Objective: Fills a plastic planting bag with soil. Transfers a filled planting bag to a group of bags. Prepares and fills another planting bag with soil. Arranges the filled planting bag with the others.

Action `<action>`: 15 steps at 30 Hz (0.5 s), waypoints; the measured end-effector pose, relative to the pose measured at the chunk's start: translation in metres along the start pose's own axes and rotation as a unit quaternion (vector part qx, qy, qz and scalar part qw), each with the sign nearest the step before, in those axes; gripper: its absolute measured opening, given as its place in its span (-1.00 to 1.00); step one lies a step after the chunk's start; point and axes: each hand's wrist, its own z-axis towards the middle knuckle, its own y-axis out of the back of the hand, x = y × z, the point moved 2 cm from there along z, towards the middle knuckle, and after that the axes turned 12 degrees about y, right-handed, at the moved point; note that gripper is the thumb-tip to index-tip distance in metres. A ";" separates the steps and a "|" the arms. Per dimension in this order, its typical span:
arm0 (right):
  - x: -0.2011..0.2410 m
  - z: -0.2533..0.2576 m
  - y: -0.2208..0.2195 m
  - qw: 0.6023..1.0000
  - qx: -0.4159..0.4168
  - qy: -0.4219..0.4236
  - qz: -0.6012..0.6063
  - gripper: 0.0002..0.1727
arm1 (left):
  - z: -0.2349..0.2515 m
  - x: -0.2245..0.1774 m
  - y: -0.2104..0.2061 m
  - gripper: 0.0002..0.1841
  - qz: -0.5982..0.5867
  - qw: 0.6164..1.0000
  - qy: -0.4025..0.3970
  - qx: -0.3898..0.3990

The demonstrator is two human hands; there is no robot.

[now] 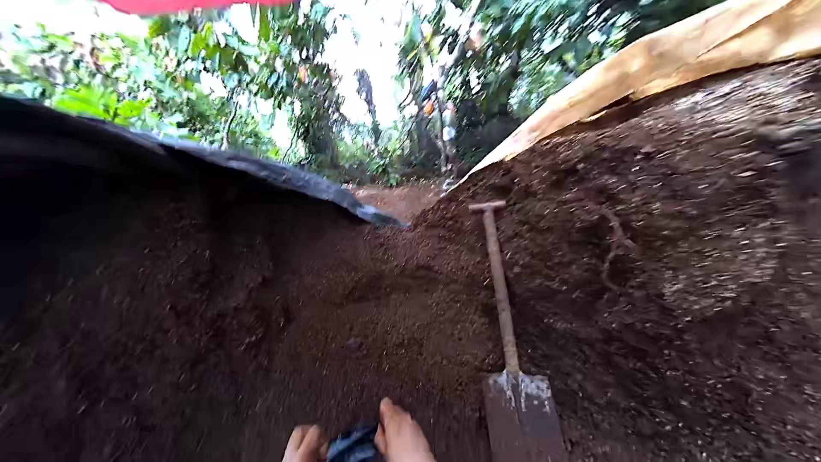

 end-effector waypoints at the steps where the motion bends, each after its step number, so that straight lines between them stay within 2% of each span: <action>1: 0.001 0.005 -0.003 1.000 0.007 0.003 -0.016 -0.55 | -0.002 0.002 -0.002 -0.72 0.022 0.998 -0.062 -0.003; 2: 0.005 0.010 -0.005 0.999 0.013 0.009 -0.031 -0.55 | -0.005 0.001 -0.002 -0.71 0.065 0.994 -0.086 0.010; 4: 0.013 0.024 -0.011 0.998 0.043 0.029 -0.021 -0.56 | -0.010 0.003 -0.002 -0.49 0.150 0.985 -0.060 0.055; 6: -0.001 0.047 -0.028 0.992 0.065 0.053 0.096 -0.60 | -0.008 0.015 0.008 -0.34 0.179 0.978 0.028 0.102; 8: -0.039 0.065 -0.058 0.958 0.063 0.014 0.279 -0.52 | 0.001 0.042 0.022 -0.22 0.144 0.979 0.112 0.093; 10: -0.092 0.045 -0.104 0.891 0.086 -0.160 0.416 -0.35 | -0.003 0.079 0.034 -0.18 0.111 0.976 0.171 0.072; 12: -0.137 -0.015 -0.164 0.795 0.175 -0.360 0.456 -0.02 | -0.013 0.114 0.038 -0.20 0.080 0.966 0.235 0.070; 14: -0.158 -0.092 -0.232 0.686 0.291 -0.476 0.468 0.23 | -0.023 0.144 0.031 -0.24 0.052 0.949 0.299 0.090; 15: -0.162 -0.120 -0.265 0.639 0.307 -0.514 0.484 0.29 | -0.024 0.155 0.025 -0.28 0.046 0.940 0.322 0.101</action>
